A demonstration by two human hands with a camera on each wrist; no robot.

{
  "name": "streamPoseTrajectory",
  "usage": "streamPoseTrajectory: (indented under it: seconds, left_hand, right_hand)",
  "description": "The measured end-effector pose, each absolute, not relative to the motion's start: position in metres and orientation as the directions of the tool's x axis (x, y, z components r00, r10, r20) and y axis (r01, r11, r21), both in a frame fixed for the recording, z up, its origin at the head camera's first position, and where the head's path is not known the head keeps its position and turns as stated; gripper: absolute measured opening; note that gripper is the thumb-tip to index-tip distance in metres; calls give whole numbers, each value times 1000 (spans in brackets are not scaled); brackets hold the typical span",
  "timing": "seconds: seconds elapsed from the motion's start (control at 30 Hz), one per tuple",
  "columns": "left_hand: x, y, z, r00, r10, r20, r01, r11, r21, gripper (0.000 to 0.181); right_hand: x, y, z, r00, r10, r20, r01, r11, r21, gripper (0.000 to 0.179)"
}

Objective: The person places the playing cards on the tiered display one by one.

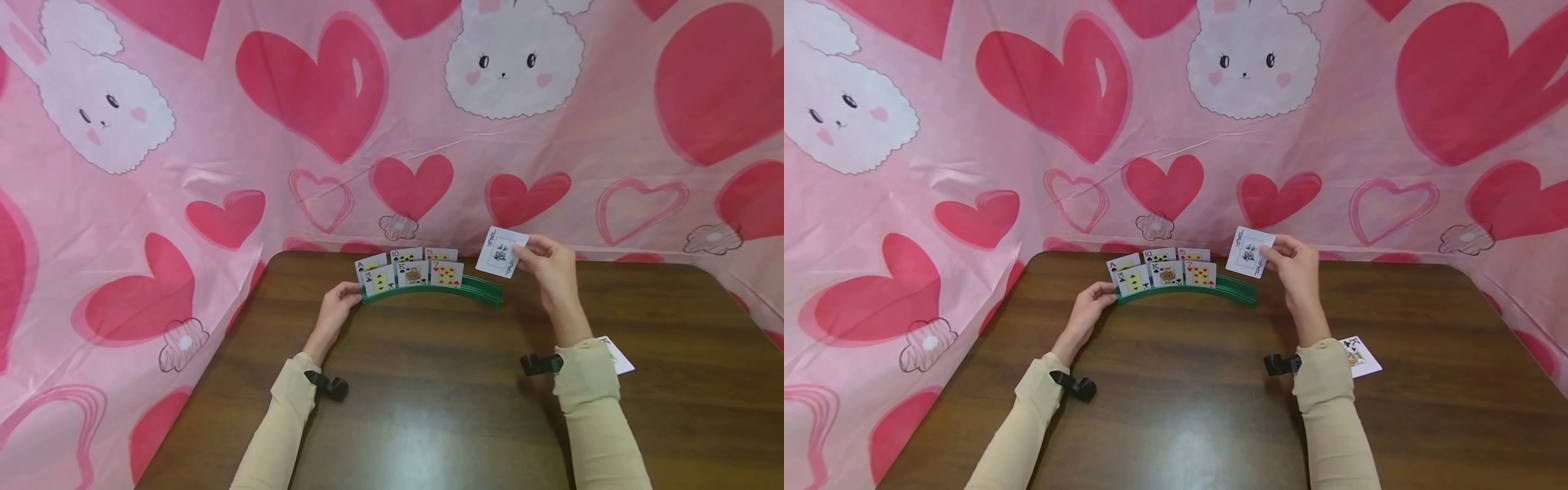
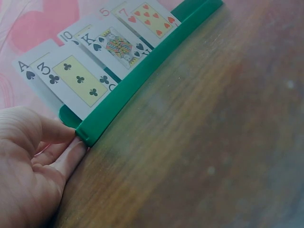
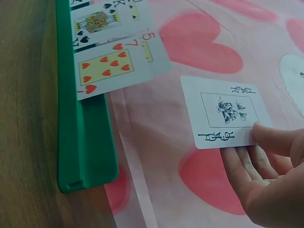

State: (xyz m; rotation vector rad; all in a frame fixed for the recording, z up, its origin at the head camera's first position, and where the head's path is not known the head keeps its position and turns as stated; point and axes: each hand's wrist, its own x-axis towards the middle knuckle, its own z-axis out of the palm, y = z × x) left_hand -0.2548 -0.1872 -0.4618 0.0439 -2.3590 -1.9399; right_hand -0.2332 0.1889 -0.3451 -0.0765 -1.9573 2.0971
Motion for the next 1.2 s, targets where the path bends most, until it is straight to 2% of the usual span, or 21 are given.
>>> streamPoseTrajectory:
  seconds: [0.37,0.6,0.93,1.13,1.17,1.2]
  left_hand:
    - [-254,-187,-462,-996,-73,49,34,189,981,18]
    - [-255,-188,-465,-995,-66,74,61,182,981,17]
    - [-254,-188,-464,-996,-59,72,62,162,985,17]
    - [-254,-188,-464,-995,-62,83,72,162,984,18]
    - [-254,-188,-464,-995,-62,83,72,163,984,18]
    - [-254,-188,-464,-995,-64,81,70,163,984,18]
  right_hand:
    - [-238,181,-355,-964,232,131,-111,97,-989,38]
    - [-242,178,-364,-966,215,144,-136,53,-989,37]
    - [-247,173,-374,-970,212,118,-102,84,-991,36]
    - [-249,171,-380,-969,196,153,-146,47,-988,32]
    - [-253,174,-386,-970,175,169,-173,-6,-985,30]
    - [-253,174,-387,-969,174,175,-179,-2,-984,29]
